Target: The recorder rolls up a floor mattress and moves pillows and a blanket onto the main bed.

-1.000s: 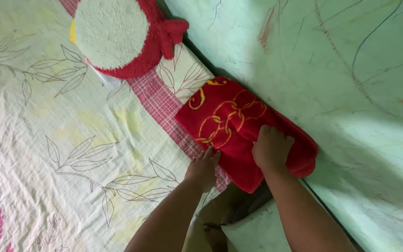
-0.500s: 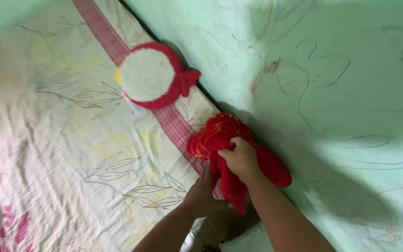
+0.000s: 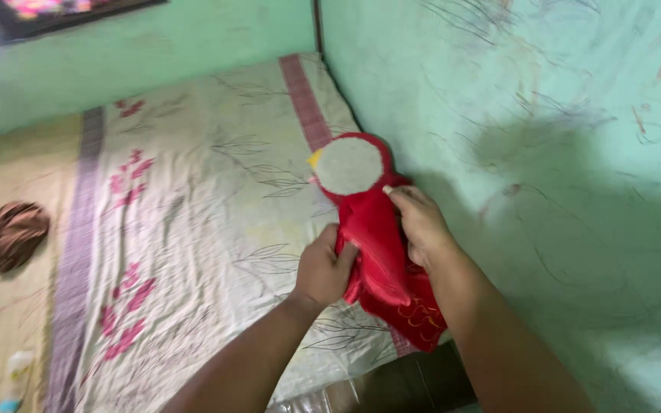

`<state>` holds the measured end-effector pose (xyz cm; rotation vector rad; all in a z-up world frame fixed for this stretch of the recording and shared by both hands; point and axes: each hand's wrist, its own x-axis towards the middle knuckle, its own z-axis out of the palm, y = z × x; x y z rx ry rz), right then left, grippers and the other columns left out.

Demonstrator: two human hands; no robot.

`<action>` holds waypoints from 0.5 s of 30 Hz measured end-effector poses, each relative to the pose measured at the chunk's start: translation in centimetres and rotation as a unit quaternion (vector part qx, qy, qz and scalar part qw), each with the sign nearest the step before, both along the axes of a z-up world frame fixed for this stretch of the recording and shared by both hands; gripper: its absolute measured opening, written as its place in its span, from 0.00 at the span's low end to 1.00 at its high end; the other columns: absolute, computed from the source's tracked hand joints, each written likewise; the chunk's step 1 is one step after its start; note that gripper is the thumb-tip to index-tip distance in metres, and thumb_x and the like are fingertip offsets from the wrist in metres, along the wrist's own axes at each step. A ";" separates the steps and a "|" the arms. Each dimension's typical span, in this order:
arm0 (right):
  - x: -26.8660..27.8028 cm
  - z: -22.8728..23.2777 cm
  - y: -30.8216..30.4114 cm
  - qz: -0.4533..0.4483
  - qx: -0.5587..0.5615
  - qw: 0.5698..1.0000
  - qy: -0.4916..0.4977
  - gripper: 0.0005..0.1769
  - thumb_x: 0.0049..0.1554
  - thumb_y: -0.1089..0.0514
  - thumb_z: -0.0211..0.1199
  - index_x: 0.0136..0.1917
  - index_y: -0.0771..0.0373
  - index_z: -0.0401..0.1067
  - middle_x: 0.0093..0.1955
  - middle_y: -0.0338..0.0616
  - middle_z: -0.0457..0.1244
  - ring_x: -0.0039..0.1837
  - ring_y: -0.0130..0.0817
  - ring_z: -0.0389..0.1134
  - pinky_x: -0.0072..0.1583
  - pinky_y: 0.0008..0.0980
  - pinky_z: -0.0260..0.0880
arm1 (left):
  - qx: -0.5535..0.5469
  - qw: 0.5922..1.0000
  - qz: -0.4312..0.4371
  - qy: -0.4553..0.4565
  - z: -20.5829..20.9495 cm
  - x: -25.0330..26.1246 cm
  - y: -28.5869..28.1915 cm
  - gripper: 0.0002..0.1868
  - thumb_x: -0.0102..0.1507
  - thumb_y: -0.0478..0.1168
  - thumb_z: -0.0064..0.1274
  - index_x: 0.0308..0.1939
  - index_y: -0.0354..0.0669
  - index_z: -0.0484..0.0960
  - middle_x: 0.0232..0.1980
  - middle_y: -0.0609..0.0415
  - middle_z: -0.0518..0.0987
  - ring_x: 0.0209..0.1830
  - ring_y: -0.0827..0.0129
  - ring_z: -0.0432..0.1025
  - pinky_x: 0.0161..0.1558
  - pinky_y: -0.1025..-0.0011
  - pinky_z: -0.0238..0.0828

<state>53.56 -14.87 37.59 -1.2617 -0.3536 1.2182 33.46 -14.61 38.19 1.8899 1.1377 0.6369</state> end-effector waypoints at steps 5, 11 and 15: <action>-7.8 7.4 0.4 0.165 0.161 0.973 -0.024 0.26 0.63 0.46 0.60 0.65 0.67 0.72 0.58 0.45 0.69 0.58 0.34 0.69 0.62 0.36 0.70 | 0.026 0.955 0.092 -0.280 6.4 -6.0 0.6 0.15 0.69 0.44 0.49 0.51 0.35 0.81 0.45 0.53 0.86 0.43 0.75 0.77 0.49 0.72 0.74; -19.0 14.9 -0.1 0.378 0.305 0.869 -0.090 0.40 0.59 0.52 0.65 0.79 0.64 0.55 0.73 0.46 0.60 0.72 0.32 0.63 0.70 0.35 0.65 | 0.102 0.922 0.196 -0.319 14.2 -17.4 -0.7 0.15 0.69 0.45 0.50 0.50 0.38 0.82 0.43 0.56 0.85 0.41 0.77 0.77 0.45 0.74 0.75; -28.2 16.9 -0.9 0.452 0.368 0.795 -0.168 0.42 0.58 0.59 0.66 0.80 0.65 0.51 0.74 0.46 0.59 0.73 0.31 0.61 0.71 0.33 0.63 | 0.141 0.904 0.281 -0.289 15.9 -26.9 -3.1 0.14 0.69 0.45 0.53 0.44 0.36 0.82 0.39 0.54 0.84 0.38 0.76 0.76 0.42 0.73 0.75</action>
